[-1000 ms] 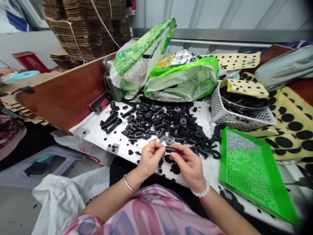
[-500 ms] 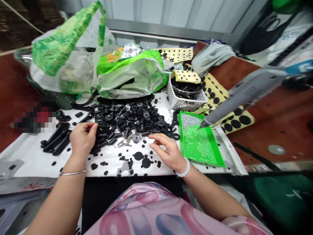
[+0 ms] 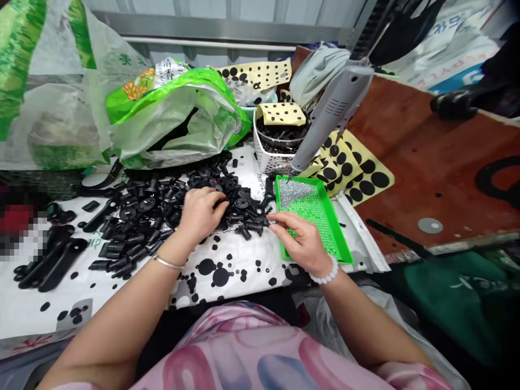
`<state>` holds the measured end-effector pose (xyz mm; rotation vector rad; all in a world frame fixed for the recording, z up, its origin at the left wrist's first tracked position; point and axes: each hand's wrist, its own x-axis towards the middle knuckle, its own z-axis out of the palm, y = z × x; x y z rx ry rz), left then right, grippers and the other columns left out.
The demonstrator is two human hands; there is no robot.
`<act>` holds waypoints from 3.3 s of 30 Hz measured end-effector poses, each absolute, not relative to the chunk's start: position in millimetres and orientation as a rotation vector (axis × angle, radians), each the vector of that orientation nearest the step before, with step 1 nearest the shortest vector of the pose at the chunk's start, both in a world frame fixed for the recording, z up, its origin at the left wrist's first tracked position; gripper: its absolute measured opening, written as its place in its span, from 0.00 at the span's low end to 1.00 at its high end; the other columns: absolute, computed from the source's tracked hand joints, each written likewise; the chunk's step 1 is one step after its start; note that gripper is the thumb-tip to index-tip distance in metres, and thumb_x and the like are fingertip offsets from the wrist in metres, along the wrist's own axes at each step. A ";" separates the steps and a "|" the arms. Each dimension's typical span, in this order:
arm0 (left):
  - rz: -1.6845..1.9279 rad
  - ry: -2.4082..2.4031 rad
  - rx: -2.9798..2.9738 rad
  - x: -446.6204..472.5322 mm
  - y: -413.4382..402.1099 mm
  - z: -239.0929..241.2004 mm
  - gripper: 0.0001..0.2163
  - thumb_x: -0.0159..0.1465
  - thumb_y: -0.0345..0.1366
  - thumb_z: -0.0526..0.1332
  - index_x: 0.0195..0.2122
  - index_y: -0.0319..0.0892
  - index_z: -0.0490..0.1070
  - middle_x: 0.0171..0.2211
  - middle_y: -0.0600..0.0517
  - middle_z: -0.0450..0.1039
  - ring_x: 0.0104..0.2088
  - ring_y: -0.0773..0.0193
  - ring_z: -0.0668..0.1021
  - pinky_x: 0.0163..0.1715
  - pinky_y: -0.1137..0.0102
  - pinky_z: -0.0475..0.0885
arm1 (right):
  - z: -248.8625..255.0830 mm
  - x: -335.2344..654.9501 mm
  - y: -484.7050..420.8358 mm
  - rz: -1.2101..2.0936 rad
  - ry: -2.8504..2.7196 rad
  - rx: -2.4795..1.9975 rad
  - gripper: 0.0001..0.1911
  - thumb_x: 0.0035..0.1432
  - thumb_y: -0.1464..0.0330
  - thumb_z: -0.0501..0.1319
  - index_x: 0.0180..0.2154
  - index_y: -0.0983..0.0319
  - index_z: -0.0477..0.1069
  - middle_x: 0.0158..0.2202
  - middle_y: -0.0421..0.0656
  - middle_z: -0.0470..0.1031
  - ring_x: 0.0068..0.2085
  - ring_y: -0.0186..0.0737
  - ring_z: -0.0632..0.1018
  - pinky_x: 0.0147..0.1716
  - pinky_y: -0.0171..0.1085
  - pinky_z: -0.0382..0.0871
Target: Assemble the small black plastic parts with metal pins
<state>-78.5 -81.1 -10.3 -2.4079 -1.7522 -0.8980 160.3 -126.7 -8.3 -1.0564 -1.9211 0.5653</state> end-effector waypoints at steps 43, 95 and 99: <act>-1.234 -2.143 -2.532 -73.1 -119.5 0.5 0.15 0.58 0.45 0.58 0.39 0.40 0.75 0.35 0.47 0.77 0.35 0.58 0.77 0.36 0.67 0.70 | 8.1 103.3 -64.5 0.382 -2.462 -1.286 0.08 0.56 0.66 0.58 0.31 0.64 0.73 0.31 0.42 0.73 0.31 0.33 0.71 0.31 0.33 0.61; -2.953 -2.349 -1.726 -103.5 -198.3 -18.3 0.09 0.53 0.38 0.66 0.30 0.38 0.69 0.20 0.55 0.72 0.20 0.72 0.74 0.23 0.76 0.69 | -16.3 53.2 -138.8 0.633 -2.055 -0.514 0.11 0.60 0.69 0.57 0.45 0.60 0.72 0.38 0.46 0.73 0.38 0.38 0.75 0.39 0.37 0.71; -2.867 -2.272 -1.796 -98.1 -201.7 -18.8 0.09 0.54 0.38 0.64 0.29 0.39 0.67 0.20 0.56 0.71 0.21 0.71 0.73 0.24 0.75 0.69 | -18.2 53.9 -144.0 0.593 -2.045 -0.569 0.11 0.59 0.68 0.57 0.44 0.61 0.72 0.39 0.48 0.74 0.39 0.40 0.75 0.39 0.40 0.72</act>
